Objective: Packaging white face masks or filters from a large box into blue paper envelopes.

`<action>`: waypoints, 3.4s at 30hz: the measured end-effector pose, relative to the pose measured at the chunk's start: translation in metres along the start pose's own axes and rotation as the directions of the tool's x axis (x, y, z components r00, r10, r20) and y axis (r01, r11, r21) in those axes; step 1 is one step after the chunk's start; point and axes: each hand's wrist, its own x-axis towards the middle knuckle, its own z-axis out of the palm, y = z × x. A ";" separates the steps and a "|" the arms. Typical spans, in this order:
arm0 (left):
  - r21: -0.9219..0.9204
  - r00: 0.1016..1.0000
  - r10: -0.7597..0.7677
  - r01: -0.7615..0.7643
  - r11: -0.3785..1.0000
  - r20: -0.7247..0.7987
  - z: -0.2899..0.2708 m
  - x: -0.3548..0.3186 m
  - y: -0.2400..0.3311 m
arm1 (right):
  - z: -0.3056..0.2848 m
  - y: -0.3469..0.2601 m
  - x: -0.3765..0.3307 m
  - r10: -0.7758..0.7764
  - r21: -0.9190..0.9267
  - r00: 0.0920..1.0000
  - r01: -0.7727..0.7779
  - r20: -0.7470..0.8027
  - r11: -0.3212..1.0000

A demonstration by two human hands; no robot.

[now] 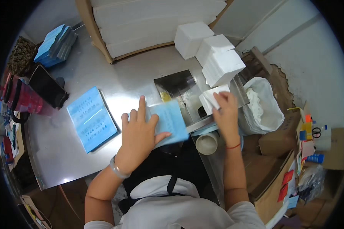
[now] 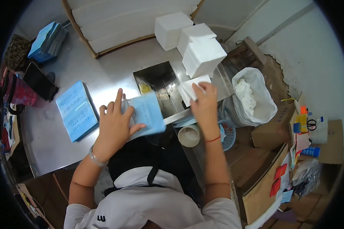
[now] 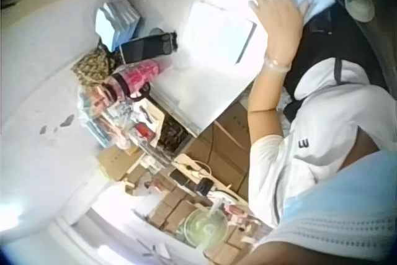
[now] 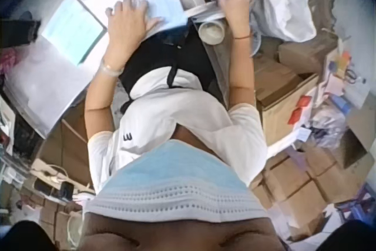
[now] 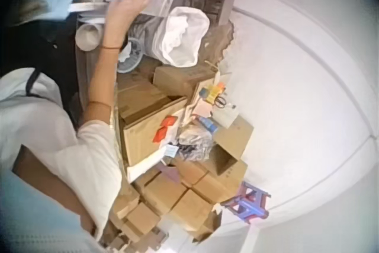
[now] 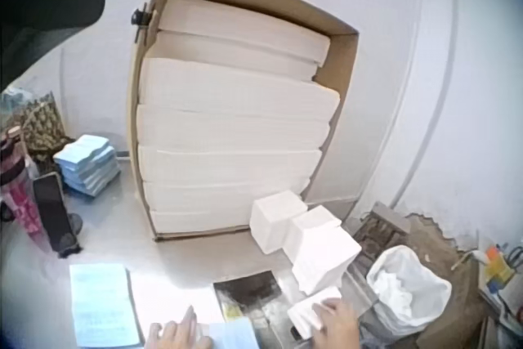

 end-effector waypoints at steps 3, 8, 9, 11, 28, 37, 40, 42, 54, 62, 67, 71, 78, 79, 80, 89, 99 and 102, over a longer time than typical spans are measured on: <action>-0.041 1.000 0.008 -0.008 0.999 -0.003 0.001 -0.014 -0.001 | -0.011 -0.021 0.002 0.005 -0.182 1.000 -0.009 -0.024 0.983; -0.339 0.996 0.060 -0.078 0.937 -0.062 0.010 -0.004 -0.023 | 0.023 -0.117 -0.044 -0.381 0.181 0.914 0.355 0.138 0.917; -0.455 0.999 -0.035 0.036 0.890 0.010 0.009 -0.003 -0.020 | 0.036 -0.103 -0.032 -0.337 0.146 0.934 0.318 0.123 0.937; -0.605 0.991 -0.077 0.130 0.785 0.113 0.007 0.003 0.003 | 0.044 -0.094 -0.009 -0.189 0.010 0.933 0.195 0.306 0.981; -0.163 0.895 -0.432 0.413 0.896 -0.113 -0.018 -0.080 -0.111 | 0.028 -0.022 -0.008 0.103 -0.202 0.984 -0.132 -0.146 0.970; -0.255 0.944 -0.194 0.125 0.959 -0.267 -0.009 -0.042 -0.040 | 0.004 0.001 -0.008 0.055 -0.037 0.998 -0.056 -0.044 0.998; -0.161 0.985 -0.057 0.031 0.986 -0.161 0.037 -0.018 0.021 | -0.003 -0.008 -0.003 0.042 -0.048 0.996 -0.038 0.076 0.998; -0.226 0.985 -0.064 0.026 0.974 -0.163 0.042 -0.019 0.022 | 0.008 -0.014 -0.006 -0.032 -0.174 0.997 0.045 0.077 0.984; -0.368 0.981 -0.035 -0.038 0.929 -0.191 0.025 -0.026 0.012 | -0.014 0.009 -0.001 -0.056 -0.149 0.998 0.053 -0.016 0.987; -0.245 0.990 -0.063 0.030 0.969 -0.125 0.023 -0.031 -0.017 | 0.034 -0.114 -0.035 -0.399 0.223 0.887 0.351 0.231 0.909; -0.190 0.960 -0.011 -0.044 0.981 -0.280 0.037 -0.031 0.008 | 0.052 -0.107 -0.004 -0.346 0.297 0.883 0.254 0.317 0.920; -0.139 0.981 -0.037 0.011 0.990 -0.190 0.015 -0.028 0.014 | 0.015 -0.042 -0.015 -0.051 0.025 0.996 0.053 -0.069 0.998; 0.010 0.996 0.025 -0.024 1.000 -0.088 0.018 0.013 0.005 | 0.022 -0.019 -0.019 0.079 -0.080 0.993 -0.086 -0.084 0.993; -0.005 0.986 0.140 -0.141 0.990 -0.088 0.022 0.019 0.004 | 0.021 -0.020 -0.019 0.115 -0.010 0.989 -0.116 -0.095 0.993; -0.038 0.995 0.090 -0.092 0.995 -0.041 0.019 0.027 0.004 | 0.020 -0.015 -0.020 0.116 -0.013 0.989 -0.118 -0.095 0.993; -0.310 1.000 0.027 -0.029 0.950 -0.011 0.010 -0.009 0.012 | -0.002 -0.018 -0.006 -0.038 0.032 0.986 0.044 -0.160 0.999; -0.443 0.979 0.176 -0.204 0.873 -0.104 0.007 0.006 0.036 | 0.073 -0.069 0.009 -0.249 0.110 0.800 0.226 0.547 0.968; -0.745 0.972 0.228 -0.188 0.640 -0.049 -0.014 -0.011 0.032 | 0.090 -0.052 0.032 0.079 -0.193 0.875 0.017 0.477 0.981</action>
